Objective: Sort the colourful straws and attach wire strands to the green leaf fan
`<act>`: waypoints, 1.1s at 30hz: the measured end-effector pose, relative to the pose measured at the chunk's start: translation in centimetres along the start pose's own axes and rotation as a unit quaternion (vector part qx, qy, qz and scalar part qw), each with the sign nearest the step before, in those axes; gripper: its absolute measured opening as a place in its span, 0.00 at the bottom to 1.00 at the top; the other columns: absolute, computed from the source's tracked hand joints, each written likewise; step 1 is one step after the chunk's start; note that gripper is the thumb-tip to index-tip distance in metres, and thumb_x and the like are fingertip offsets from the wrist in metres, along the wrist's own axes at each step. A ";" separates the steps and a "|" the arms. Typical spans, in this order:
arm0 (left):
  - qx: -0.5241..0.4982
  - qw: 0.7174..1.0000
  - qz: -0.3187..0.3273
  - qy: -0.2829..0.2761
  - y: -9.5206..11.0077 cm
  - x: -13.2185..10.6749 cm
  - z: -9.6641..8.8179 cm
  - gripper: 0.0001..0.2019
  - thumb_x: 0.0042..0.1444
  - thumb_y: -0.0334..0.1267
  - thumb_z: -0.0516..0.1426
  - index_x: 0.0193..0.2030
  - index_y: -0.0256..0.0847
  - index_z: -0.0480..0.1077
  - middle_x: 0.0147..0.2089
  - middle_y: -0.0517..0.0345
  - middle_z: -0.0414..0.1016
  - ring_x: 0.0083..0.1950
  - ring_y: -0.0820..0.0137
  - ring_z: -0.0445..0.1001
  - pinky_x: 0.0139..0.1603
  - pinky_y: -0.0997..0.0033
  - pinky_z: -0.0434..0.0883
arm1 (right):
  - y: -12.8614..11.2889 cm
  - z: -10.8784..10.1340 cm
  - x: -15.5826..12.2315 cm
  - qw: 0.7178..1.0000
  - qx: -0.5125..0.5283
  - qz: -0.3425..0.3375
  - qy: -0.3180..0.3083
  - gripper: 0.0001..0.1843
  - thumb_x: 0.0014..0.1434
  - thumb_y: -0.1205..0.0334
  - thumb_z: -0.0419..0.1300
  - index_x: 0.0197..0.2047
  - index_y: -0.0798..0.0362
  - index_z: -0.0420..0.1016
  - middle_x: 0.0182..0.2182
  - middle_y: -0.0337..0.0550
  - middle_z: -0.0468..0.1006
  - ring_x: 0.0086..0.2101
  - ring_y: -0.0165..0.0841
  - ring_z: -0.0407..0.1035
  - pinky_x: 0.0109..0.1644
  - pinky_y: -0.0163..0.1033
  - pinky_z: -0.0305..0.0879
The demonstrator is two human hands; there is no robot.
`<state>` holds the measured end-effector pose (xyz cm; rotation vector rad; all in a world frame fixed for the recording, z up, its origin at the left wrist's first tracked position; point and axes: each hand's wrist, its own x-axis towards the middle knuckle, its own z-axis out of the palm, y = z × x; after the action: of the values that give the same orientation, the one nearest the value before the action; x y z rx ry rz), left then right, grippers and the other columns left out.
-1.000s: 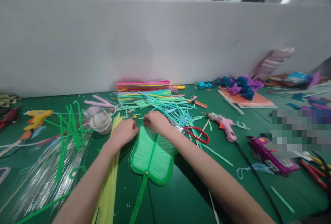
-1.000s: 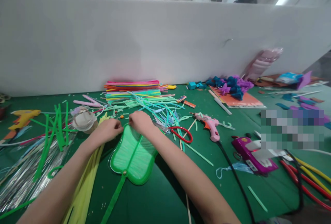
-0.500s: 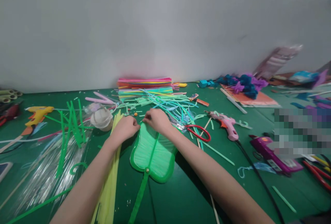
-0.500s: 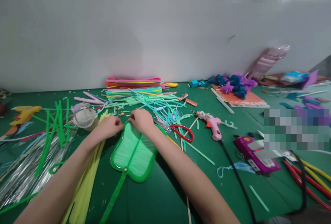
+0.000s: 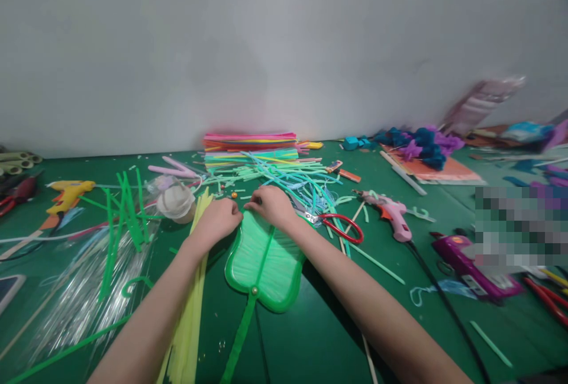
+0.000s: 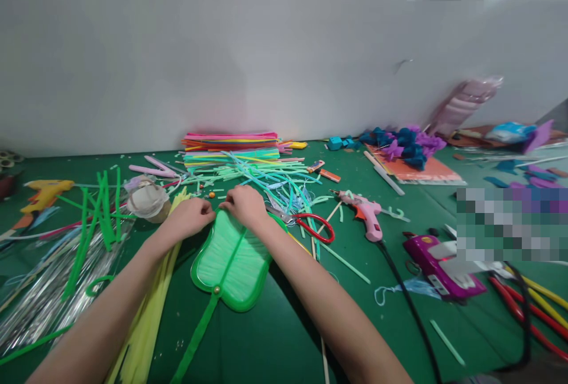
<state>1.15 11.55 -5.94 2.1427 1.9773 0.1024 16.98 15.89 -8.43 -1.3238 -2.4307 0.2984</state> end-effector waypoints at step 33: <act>0.064 0.993 0.079 -0.065 1.4 -2.2 -1.5 0.06 0.53 0.39 0.55 0.28 0.39 0.68 0.30 0.50 0.76 0.35 0.60 0.74 0.32 0.66 0.60 | 0.1 0.6 0.0 0.999 0.034 0.020 0.013 0.17 0.61 0.47 0.58 0.34 0.53 0.79 0.33 0.44 0.76 0.35 0.33 0.67 0.35 0.35 0.54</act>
<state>1.96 9.41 -3.95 2.3188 1.7862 -0.1400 16.80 15.95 -8.98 -1.3399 -2.3536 0.3681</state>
